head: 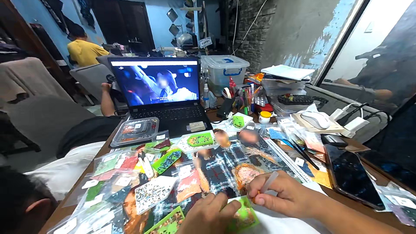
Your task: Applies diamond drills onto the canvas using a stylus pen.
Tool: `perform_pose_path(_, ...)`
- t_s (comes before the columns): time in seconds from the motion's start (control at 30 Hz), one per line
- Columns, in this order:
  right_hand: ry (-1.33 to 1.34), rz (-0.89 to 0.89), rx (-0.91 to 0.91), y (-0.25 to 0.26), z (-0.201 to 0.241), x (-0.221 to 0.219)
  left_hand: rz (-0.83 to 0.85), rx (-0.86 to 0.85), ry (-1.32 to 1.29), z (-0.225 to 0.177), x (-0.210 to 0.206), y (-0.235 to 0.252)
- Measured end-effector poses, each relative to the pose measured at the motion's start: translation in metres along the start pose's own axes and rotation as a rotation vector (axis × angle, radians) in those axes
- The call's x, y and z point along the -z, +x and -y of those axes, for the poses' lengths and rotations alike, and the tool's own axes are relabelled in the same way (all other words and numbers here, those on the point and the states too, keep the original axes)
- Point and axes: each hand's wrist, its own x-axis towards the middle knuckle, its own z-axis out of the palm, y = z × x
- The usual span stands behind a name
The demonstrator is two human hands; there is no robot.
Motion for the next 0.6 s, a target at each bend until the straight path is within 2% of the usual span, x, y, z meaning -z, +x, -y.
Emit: perform_pose_path(0.6,-0.003,-0.002,-0.004,-0.0001,-0.0006,0.0000,0.023,0.022,0.003,-0.0008,0.0011,-0.0006)
